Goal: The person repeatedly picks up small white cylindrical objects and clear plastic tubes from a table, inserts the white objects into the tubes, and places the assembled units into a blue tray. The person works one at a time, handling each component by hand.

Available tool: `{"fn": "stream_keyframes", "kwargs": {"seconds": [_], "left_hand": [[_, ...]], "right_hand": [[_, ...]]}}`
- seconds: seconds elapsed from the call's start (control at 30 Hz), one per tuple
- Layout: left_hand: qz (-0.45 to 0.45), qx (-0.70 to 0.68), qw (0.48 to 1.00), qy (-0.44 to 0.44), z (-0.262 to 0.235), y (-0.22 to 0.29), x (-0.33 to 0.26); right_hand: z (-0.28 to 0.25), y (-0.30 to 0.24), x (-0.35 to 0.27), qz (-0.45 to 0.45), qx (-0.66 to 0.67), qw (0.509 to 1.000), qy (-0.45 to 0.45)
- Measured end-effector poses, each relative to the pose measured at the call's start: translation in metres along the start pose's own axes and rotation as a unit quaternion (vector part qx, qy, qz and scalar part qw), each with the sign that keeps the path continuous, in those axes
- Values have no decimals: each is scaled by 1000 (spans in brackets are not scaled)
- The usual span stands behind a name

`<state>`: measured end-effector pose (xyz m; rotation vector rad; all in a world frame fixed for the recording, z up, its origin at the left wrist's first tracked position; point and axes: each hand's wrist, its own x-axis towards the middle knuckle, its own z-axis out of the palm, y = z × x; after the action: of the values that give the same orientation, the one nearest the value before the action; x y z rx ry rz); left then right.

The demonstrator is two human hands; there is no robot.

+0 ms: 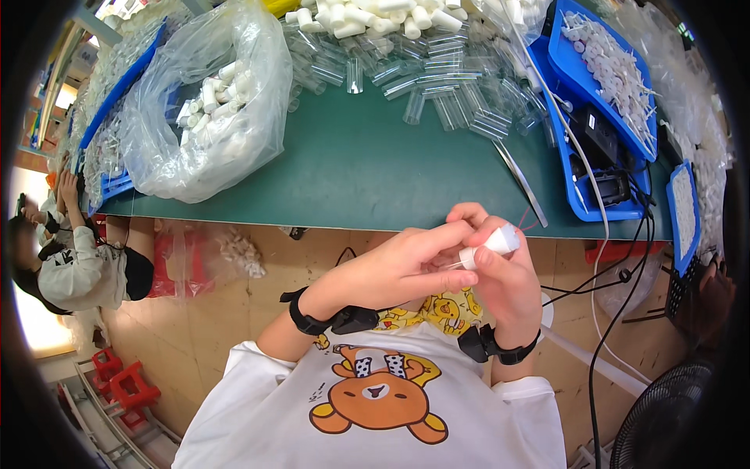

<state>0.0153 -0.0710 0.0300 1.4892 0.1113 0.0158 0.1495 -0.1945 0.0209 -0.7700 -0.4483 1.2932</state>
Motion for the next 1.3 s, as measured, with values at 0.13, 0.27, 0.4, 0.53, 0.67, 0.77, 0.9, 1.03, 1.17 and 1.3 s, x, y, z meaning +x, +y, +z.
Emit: {"fn": "stream_keyframes", "kwargs": {"seconds": [0.13,0.27,0.4,0.53,0.67,0.77,0.9,1.03,1.17,1.3], "left_hand": [[7,-158,987,22,13,-1,-1],[-4,-164,986,17,12,-3,-4],[13,-165,986,27,15,-5,-7],[29,-93,991,92,20,-7,-8],[5,-132,986,104,20,-6,-11],[7,-89,990,110,22,2,-9],[79,119,978,153,24,-3,-9],[44,135,955,261,49,10,-2],[9,104,971,216,36,4,-12],[12,-35,986,161,27,5,-11]], "right_hand": [[10,-1,-5,-37,-66,996,39],[14,-1,-5,-89,-42,994,43],[7,12,-7,-117,-55,991,27],[11,34,-4,-129,-47,990,39],[28,34,1,-97,64,992,43],[33,35,6,-53,120,991,10],[32,44,7,-30,145,988,-35],[22,60,11,-85,150,982,-77],[40,59,12,-96,110,989,16],[27,59,12,-75,123,989,-28]]}}
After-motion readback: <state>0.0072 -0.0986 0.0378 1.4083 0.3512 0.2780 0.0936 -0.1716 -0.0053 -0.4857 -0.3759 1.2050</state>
